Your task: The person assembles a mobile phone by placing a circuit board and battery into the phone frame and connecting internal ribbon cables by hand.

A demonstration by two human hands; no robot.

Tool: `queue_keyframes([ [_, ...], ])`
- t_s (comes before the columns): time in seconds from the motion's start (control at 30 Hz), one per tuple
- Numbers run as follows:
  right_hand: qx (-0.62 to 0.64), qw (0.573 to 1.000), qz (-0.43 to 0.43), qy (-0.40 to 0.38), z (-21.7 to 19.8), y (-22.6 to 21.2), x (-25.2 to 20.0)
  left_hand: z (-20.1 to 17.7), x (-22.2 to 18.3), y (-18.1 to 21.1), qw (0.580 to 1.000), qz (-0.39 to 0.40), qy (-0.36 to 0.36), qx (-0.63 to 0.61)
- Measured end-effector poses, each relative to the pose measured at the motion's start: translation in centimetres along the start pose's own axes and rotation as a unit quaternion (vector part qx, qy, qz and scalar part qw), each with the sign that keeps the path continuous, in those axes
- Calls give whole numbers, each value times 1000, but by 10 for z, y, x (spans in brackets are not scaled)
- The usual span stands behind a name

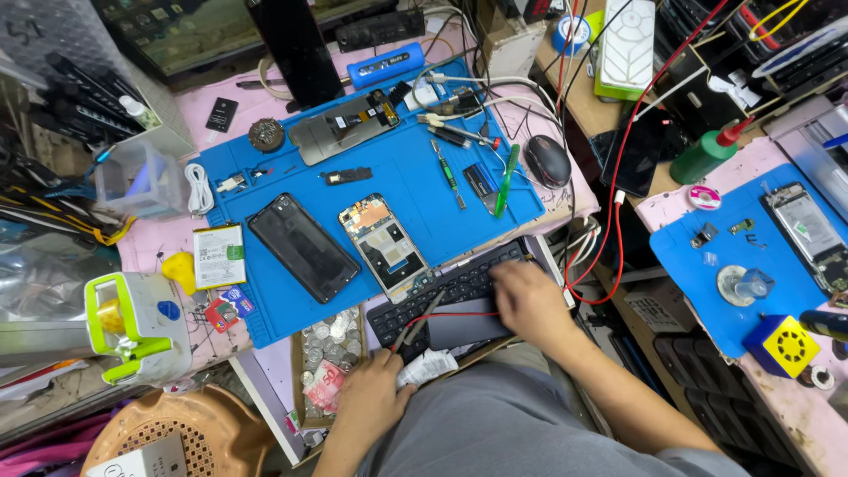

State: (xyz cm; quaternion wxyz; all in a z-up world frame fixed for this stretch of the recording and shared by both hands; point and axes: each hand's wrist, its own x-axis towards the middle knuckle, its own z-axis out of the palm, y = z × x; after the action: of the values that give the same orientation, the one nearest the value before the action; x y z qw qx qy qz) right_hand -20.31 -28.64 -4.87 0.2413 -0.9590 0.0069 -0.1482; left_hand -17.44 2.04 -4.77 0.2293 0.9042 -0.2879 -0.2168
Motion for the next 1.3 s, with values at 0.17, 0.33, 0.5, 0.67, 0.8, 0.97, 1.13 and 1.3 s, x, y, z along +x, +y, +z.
queue_keyframes([
  [0.17,-125,991,36,-16,-9,11,6,-6,-5,3,997,-28,-77,-14],
  [0.33,-82,990,95,-65,0,14,8,-21,-16,3,997,-25,-23,-68],
  [0.5,-43,987,130,-81,-3,17,13,-36,-23,-2,993,-45,-21,-105],
  [0.67,-68,990,101,-64,-11,6,16,-22,-19,-9,995,-11,-4,-100],
  [0.8,-9,994,112,-3,-40,-4,16,-12,-12,-12,994,46,16,-94],
  [0.97,26,987,88,136,-74,0,20,-15,-10,-14,995,49,4,-87],
  [1.13,-74,953,89,279,-98,47,19,-17,-11,-16,996,38,31,-76],
  [1.3,-207,909,106,346,-129,141,12,-5,-11,-27,995,34,29,-92],
])
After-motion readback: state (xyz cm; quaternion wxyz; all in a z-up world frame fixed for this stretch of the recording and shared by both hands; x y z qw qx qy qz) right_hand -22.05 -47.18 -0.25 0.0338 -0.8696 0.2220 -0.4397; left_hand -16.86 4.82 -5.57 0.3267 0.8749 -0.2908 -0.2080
